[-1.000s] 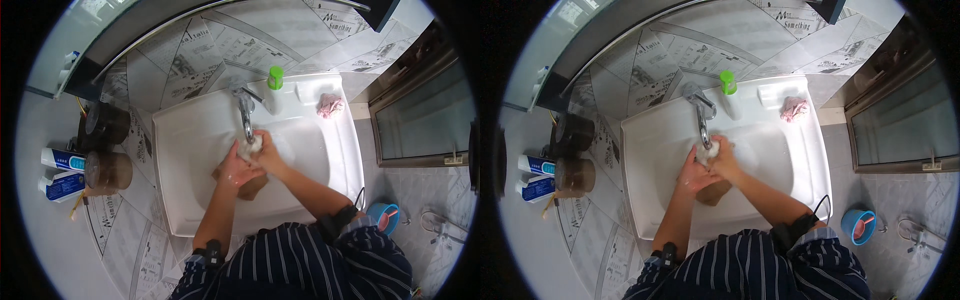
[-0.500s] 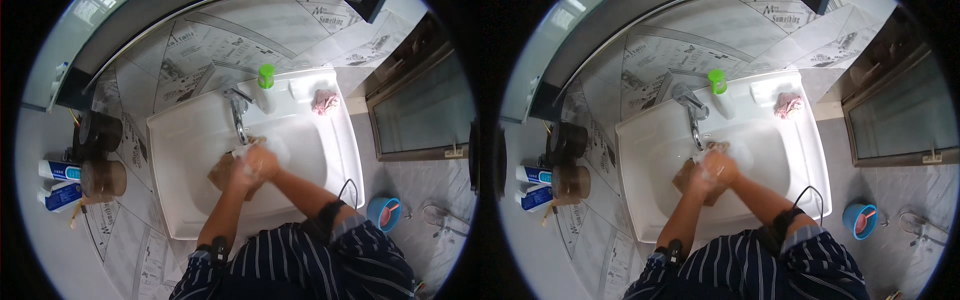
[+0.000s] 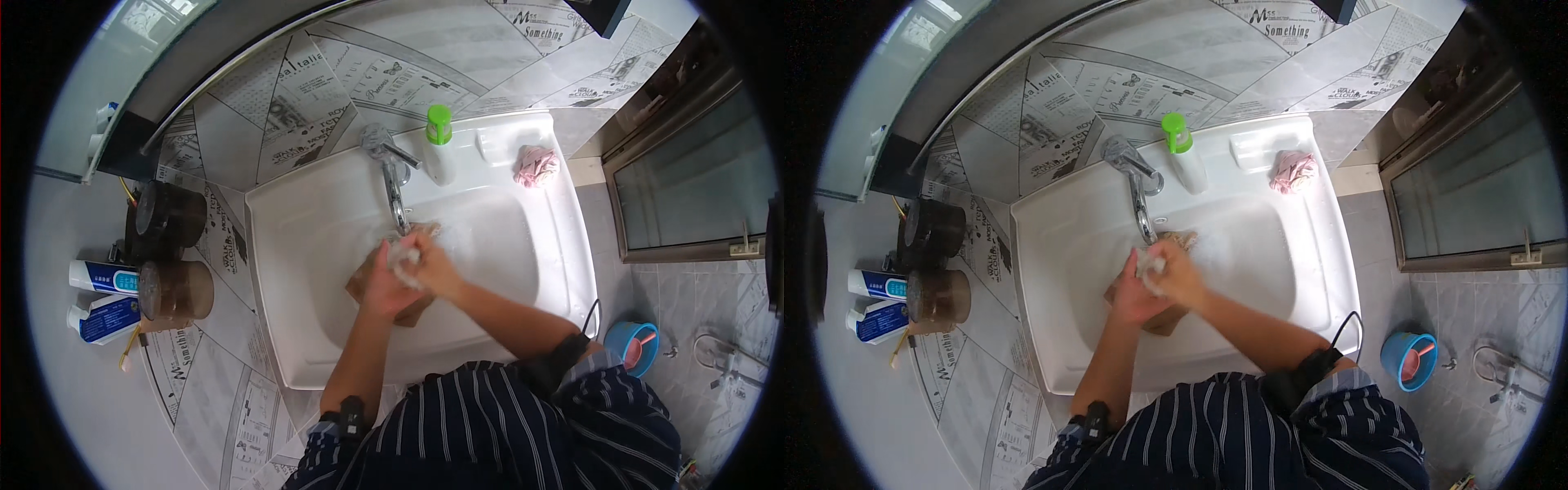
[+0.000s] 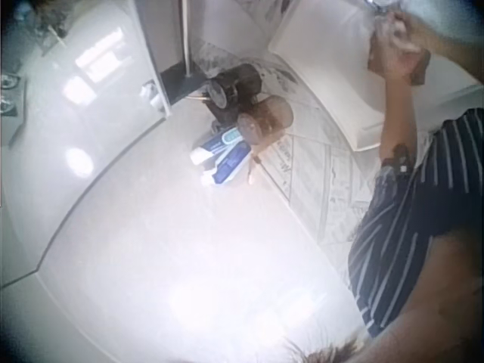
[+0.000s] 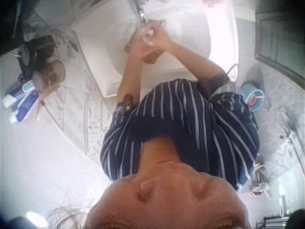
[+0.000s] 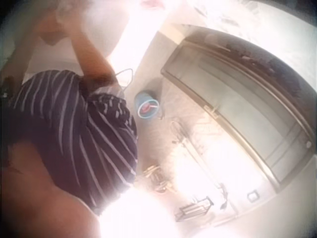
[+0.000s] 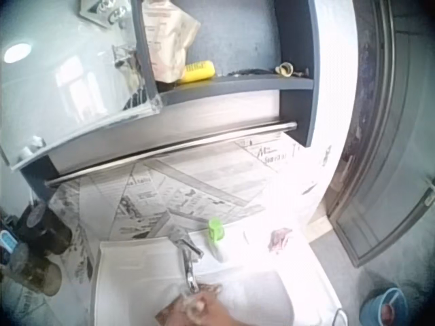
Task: Wash items of clothing by hand in a bathroom sink.
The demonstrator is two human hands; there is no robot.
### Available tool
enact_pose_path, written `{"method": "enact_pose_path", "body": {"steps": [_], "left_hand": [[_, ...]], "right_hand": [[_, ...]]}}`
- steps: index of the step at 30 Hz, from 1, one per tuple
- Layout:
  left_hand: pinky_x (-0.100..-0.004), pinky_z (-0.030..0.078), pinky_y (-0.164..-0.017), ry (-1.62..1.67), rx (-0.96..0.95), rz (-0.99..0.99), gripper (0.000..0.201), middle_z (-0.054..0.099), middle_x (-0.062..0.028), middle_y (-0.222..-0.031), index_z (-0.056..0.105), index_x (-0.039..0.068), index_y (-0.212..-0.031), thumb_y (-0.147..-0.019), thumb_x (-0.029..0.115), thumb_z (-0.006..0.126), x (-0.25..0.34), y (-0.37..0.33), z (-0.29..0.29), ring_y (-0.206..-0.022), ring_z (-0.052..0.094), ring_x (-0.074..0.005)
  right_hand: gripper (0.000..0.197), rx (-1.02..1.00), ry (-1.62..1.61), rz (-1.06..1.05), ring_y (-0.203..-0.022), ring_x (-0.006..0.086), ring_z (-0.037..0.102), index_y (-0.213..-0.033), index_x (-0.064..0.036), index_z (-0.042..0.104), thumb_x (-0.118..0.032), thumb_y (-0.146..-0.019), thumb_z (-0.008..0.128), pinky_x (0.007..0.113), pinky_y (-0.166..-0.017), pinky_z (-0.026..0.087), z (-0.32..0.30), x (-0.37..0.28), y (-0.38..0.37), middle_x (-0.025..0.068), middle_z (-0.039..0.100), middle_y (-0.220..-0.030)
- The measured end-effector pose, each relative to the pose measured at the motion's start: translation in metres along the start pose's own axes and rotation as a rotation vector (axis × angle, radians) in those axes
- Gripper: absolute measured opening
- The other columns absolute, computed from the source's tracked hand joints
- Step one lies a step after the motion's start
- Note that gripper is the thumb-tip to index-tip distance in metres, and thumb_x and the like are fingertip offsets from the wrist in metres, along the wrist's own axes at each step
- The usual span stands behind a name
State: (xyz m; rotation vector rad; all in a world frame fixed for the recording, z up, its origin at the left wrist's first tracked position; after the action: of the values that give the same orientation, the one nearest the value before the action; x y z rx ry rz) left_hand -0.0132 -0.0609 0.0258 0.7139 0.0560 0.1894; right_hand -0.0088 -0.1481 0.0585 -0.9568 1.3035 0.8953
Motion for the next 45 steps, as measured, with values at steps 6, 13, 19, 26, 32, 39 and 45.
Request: {"method": "enact_pose_path", "body": {"steps": [6, 13, 19, 26, 32, 39, 45], "left_hand": [[-0.0410, 0.046, -0.082, 0.096, -0.240, 0.153, 0.046, 0.055, -0.0085, -0.100, 0.048, 0.002, -0.114, -0.090, 0.041, 0.052, 0.018, -0.039, -0.010, -0.081, 0.055, -0.0219], [-0.0413, 0.043, -0.093, -0.215, 0.210, 0.320, 0.039, 0.056, -0.0057, -0.118, 0.052, 0.012, -0.120, -0.090, 0.037, 0.050, 0.005, -0.033, 0.000, -0.110, 0.053, -0.0238], [-0.0425, 0.043, -0.093, -0.016, 0.130, 0.271, 0.038, 0.058, -0.0063, -0.115, 0.055, 0.012, -0.116, -0.089, 0.037, 0.045, 0.018, -0.010, -0.009, -0.104, 0.056, -0.0265], [-0.0390, 0.049, -0.082, -0.301, 0.101, 0.414, 0.041, 0.062, -0.0092, -0.098, 0.059, 0.008, -0.106, -0.087, 0.043, 0.050, 0.058, -0.004, -0.006, -0.089, 0.060, -0.0277], [-0.0397, 0.051, -0.068, -0.125, -0.348, 0.478, 0.033, 0.061, -0.0109, -0.086, 0.058, 0.005, -0.100, -0.088, 0.035, 0.050, 0.053, -0.032, -0.009, -0.074, 0.061, -0.0260], [-0.0459, 0.040, -0.096, -0.060, 0.152, 0.357, 0.027, 0.060, -0.0140, -0.106, 0.056, 0.007, -0.104, -0.088, 0.029, 0.054, 0.054, -0.013, -0.006, -0.109, 0.053, -0.0290], [-0.0399, 0.049, -0.083, -0.043, 0.102, 0.340, 0.043, 0.060, -0.0098, -0.103, 0.053, 0.008, -0.115, -0.086, 0.039, 0.055, 0.038, -0.037, -0.013, -0.095, 0.058, -0.0248]], "right_hand": [[0.015, -0.069, 0.467, -0.126, -0.088, 0.0305, 0.058, -0.085, -0.0097, 0.060, -0.015, -0.071, 0.063, 0.039, -0.078, 0.046, 0.037, -0.069, 0.037, 0.0092, 0.059, -0.090], [0.024, -0.058, 0.898, 0.208, -0.085, 0.0307, 0.061, -0.089, -0.0121, 0.064, -0.030, -0.085, 0.050, 0.044, -0.073, 0.048, -0.032, 0.020, -0.027, 0.0127, 0.062, -0.095], [0.031, -0.039, 0.658, 0.270, -0.089, 0.0326, 0.058, -0.089, -0.0092, 0.062, -0.038, -0.087, 0.051, 0.040, -0.074, 0.045, -0.016, 0.038, -0.028, 0.0140, 0.062, -0.094], [0.048, -0.447, 0.084, 0.502, -0.099, 0.0236, 0.055, -0.095, -0.0064, 0.063, -0.050, -0.075, 0.067, 0.036, -0.085, 0.044, -0.020, 0.027, -0.012, 0.0082, 0.059, -0.105], [0.061, -0.813, 0.182, 0.566, -0.100, 0.0210, 0.056, -0.110, -0.0020, 0.056, -0.037, -0.065, 0.078, 0.032, -0.086, 0.044, 0.012, 0.036, 0.029, 0.0157, 0.060, -0.108], [0.060, -0.122, 0.358, 0.426, -0.087, 0.0299, 0.061, -0.110, 0.0018, 0.046, -0.020, -0.062, 0.075, 0.038, -0.076, 0.048, -0.071, 0.020, -0.008, 0.0198, 0.061, -0.099], [0.057, -0.321, 0.592, 0.247, -0.088, 0.0407, 0.059, -0.111, -0.0045, 0.036, -0.016, -0.067, 0.071, 0.044, -0.072, 0.048, -0.006, -0.039, 0.005, 0.0227, 0.059, -0.095]]}}
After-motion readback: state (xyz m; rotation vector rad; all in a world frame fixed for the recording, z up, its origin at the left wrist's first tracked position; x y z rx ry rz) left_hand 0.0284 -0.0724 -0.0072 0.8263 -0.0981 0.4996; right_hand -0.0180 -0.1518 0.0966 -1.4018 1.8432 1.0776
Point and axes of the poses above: each hand's wrist, its own y-axis away from the middle knuckle, its own z-axis out of the palm, x = y × z, the point moved 7 cm from there along -y, towards the middle knuckle
